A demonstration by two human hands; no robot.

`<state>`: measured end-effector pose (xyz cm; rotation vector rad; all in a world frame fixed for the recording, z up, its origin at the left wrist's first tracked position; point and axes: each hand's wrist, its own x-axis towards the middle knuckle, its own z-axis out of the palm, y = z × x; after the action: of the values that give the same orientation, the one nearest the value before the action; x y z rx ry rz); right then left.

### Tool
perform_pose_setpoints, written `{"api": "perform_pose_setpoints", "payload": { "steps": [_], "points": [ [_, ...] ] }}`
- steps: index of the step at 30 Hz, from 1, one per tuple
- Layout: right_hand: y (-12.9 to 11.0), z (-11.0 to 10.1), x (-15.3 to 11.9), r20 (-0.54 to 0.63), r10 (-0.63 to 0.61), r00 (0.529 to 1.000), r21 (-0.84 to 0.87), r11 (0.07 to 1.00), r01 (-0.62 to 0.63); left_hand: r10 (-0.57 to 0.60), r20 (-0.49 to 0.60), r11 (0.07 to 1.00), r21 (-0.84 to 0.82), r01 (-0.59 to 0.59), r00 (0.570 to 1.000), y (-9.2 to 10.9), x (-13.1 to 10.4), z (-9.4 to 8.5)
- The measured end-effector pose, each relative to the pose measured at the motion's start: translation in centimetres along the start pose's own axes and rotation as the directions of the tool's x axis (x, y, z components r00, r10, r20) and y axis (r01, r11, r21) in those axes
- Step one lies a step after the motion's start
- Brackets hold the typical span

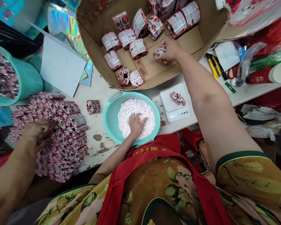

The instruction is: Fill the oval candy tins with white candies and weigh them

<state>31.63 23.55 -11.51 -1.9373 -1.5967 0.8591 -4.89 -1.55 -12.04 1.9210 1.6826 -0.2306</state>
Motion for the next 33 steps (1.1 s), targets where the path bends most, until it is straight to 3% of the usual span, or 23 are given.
{"api": "perform_pose_setpoints", "payload": {
  "steps": [2,3,5,6,8,10,13,16,18,22,25,29,33],
  "points": [
    [-2.1,-1.4,-1.8,-0.007,0.105,0.994,0.307,0.947,-0.098,0.109,0.043,0.994,-0.013,-0.108,0.993,0.8,-0.8,0.5],
    [-3.4,-2.2,-3.2,0.02,0.177,0.984,0.497,0.852,-0.163,0.156,0.048,0.987,-0.04,-0.155,0.987,1.1,-1.0,0.7],
    [-5.9,-3.7,-6.9,0.105,0.243,0.964,0.782,0.579,-0.231,0.202,0.037,0.971,-0.14,-0.195,0.979,1.3,-1.1,0.9],
    [-7.0,-4.2,-9.2,0.142,0.254,0.957,0.838,0.484,-0.252,0.191,0.027,0.96,-0.212,-0.181,0.981,1.3,-0.9,0.8],
    [-8.8,-4.3,-14.2,0.124,0.221,0.967,0.896,0.394,-0.205,0.118,0.025,0.913,-0.396,-0.099,0.993,1.1,-0.4,0.4],
    [-9.9,-3.2,-19.4,0.072,0.191,0.979,0.899,0.413,-0.147,0.009,0.075,0.794,-0.607,0.039,0.997,0.8,0.3,-0.4],
    [-10.9,0.2,-26.1,0.008,0.222,0.975,0.815,0.564,-0.135,-0.095,0.239,0.444,-0.859,0.256,0.966,0.3,1.3,-1.8],
    [-11.8,4.1,-30.6,0.013,0.225,0.974,0.709,0.685,-0.168,-0.101,0.353,0.076,-0.929,0.361,0.93,-0.1,2.0,-3.5],
    [-12.6,6.3,-32.3,0.087,0.225,0.97,0.66,0.716,-0.225,-0.047,0.361,-0.061,-0.932,0.358,0.931,0.0,2.0,-5.0],
    [-14.5,9.5,-33.5,0.11,0.199,0.974,0.447,0.865,-0.227,0.094,0.163,-0.166,-0.97,0.177,0.982,1.4,0.6,-8.4],
    [-15.7,11.2,-33.1,0.111,0.096,0.989,0.298,0.946,-0.125,0.101,0.036,-0.155,-0.987,0.051,0.994,3.1,-1.1,-10.0],
    [-16.6,12.6,-32.7,0.115,0.084,0.99,0.206,0.973,-0.106,-0.023,-0.066,-0.138,-0.988,-0.069,0.998,4.5,-2.0,-9.6],
    [-16.8,12.9,-32.7,0.106,0.124,0.987,0.183,0.973,-0.142,-0.09,-0.091,-0.146,-0.984,-0.104,0.992,4.6,-1.3,-8.7]
  ]
}}
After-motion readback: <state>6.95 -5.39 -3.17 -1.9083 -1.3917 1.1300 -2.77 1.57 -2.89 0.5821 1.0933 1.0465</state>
